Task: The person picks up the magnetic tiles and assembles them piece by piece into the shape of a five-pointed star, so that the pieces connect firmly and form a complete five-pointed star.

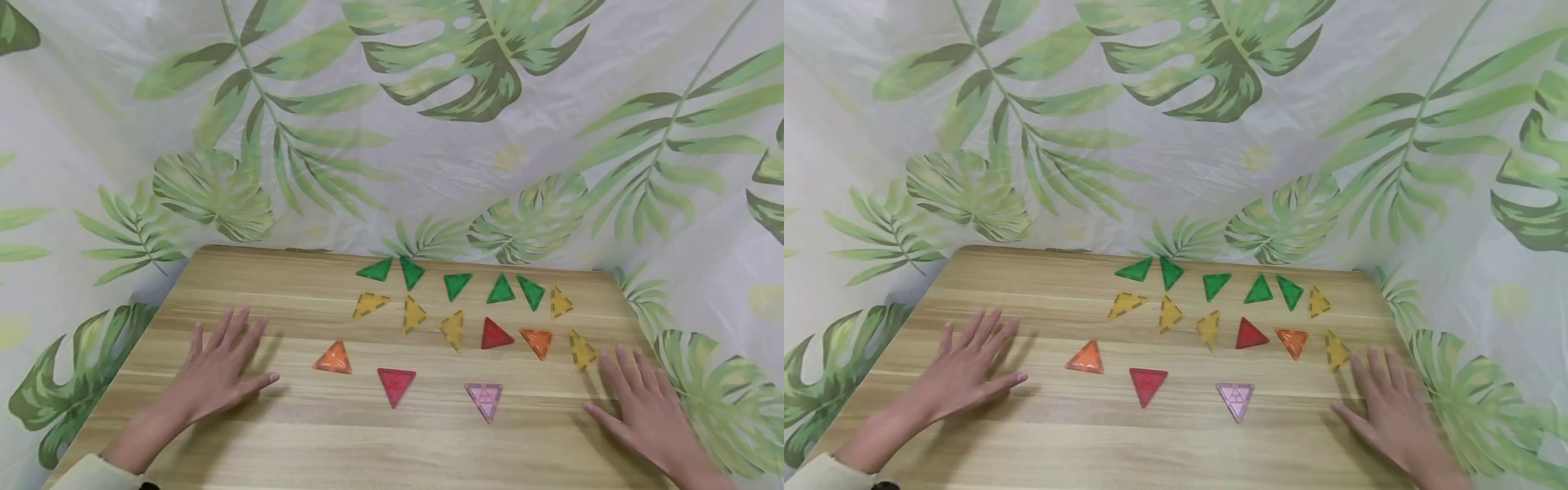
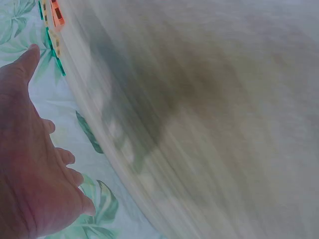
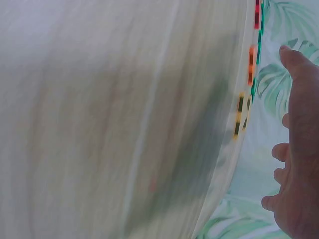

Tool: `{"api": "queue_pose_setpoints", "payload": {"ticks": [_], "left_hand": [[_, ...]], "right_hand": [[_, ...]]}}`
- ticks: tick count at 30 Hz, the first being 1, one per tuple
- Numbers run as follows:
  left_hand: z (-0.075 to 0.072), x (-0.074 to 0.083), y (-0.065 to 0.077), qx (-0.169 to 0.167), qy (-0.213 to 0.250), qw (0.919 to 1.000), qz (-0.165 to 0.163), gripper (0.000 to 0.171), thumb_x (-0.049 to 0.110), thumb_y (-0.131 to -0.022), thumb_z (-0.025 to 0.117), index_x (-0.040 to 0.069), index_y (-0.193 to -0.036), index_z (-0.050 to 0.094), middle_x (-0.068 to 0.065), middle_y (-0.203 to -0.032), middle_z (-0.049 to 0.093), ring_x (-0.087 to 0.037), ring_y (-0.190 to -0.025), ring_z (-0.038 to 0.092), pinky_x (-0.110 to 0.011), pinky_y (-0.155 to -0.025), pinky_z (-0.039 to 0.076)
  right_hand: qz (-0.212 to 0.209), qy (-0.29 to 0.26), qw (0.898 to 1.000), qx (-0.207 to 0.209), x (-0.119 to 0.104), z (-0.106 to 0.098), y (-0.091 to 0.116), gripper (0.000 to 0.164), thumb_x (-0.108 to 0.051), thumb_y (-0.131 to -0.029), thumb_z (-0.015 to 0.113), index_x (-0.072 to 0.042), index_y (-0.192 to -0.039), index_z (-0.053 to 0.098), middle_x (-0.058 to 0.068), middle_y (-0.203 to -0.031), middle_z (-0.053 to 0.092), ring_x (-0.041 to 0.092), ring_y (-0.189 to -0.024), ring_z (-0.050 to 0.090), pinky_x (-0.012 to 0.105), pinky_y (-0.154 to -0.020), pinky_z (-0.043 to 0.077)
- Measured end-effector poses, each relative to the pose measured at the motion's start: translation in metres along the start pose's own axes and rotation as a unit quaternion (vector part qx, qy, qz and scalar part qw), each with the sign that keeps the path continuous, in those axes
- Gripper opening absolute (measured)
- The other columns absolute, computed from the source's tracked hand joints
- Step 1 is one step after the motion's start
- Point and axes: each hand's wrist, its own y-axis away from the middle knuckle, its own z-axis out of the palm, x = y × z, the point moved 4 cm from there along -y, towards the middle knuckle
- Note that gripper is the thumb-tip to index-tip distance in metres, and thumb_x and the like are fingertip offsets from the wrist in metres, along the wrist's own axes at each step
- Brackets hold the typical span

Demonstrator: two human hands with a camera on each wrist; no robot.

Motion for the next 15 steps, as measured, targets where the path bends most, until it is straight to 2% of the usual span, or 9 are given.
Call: {"api": "queue_pose_setpoints", "payload": {"ticks": [7,12,15], "left_hand": [[0.002,0.015,-0.016,-0.010,0.003,0.9994,0.032,0.102,0.070,-0.094,0.066,0.010,-0.168,0.029,-0.025,-0.175,0.010,-0.047,-0.161,0.003,-0.077,-0.119,-0.010],[0.005,0.027,-0.027,-0.016,0.007,0.9986,0.050,0.104,0.073,-0.093,0.065,0.012,-0.169,0.027,-0.023,-0.175,0.012,-0.046,-0.161,0.006,-0.076,-0.121,-0.006],[0.008,0.034,-0.034,-0.018,0.007,0.9981,0.059,0.104,0.075,-0.092,0.064,0.012,-0.168,0.029,-0.022,-0.175,0.014,-0.045,-0.162,0.008,-0.074,-0.123,-0.003]], "right_hand": [[-0.029,-0.016,0.999,0.010,-0.023,-0.002,-0.020,0.098,-0.056,-0.094,0.073,-0.007,-0.167,0.030,0.021,-0.175,0.014,0.038,-0.163,-0.002,0.057,-0.129,-0.009],[-0.052,-0.022,0.998,0.011,-0.043,-0.004,-0.039,0.099,-0.059,-0.093,0.072,-0.007,-0.166,0.031,0.018,-0.176,0.014,0.037,-0.164,0.000,0.054,-0.130,-0.008],[-0.070,-0.020,0.997,0.017,-0.055,-0.004,-0.050,0.099,-0.061,-0.093,0.071,-0.006,-0.166,0.033,0.019,-0.175,0.017,0.037,-0.163,0.003,0.048,-0.130,-0.009]]}}
